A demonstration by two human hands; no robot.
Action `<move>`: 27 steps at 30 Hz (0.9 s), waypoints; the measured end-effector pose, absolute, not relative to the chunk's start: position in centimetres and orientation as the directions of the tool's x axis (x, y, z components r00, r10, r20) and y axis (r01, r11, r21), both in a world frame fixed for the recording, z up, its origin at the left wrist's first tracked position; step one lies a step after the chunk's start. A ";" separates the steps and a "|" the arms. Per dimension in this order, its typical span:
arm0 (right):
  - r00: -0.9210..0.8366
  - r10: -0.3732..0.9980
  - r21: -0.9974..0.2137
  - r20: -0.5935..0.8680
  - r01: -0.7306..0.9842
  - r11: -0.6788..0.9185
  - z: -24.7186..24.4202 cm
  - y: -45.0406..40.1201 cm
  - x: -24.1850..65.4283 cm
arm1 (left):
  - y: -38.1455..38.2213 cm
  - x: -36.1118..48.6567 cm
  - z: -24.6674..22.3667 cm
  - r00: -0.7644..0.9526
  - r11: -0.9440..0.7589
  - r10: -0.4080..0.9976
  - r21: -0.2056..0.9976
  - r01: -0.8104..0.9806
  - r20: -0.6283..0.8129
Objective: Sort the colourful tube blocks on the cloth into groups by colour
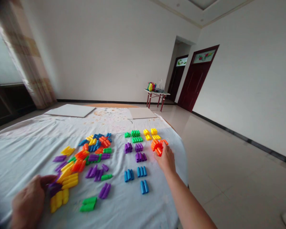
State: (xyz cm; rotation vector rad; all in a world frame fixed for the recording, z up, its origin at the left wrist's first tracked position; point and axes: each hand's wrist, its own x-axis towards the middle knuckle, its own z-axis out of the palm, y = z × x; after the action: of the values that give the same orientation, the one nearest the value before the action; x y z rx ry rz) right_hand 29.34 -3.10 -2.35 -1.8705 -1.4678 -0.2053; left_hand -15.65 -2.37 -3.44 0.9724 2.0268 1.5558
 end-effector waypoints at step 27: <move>-0.377 0.849 -0.483 0.370 0.703 0.522 -3.3 -8.7 10.6 | -3.6 -15.4 -3.1 -0.640 0.035 0.766 0.992 0.120 0.050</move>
State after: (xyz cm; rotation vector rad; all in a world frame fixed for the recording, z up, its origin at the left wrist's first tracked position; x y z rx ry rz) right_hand 10.65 -8.71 -3.25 -1.2577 -2.1818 0.3278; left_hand -15.39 -3.63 -3.13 0.8952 1.8076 1.6495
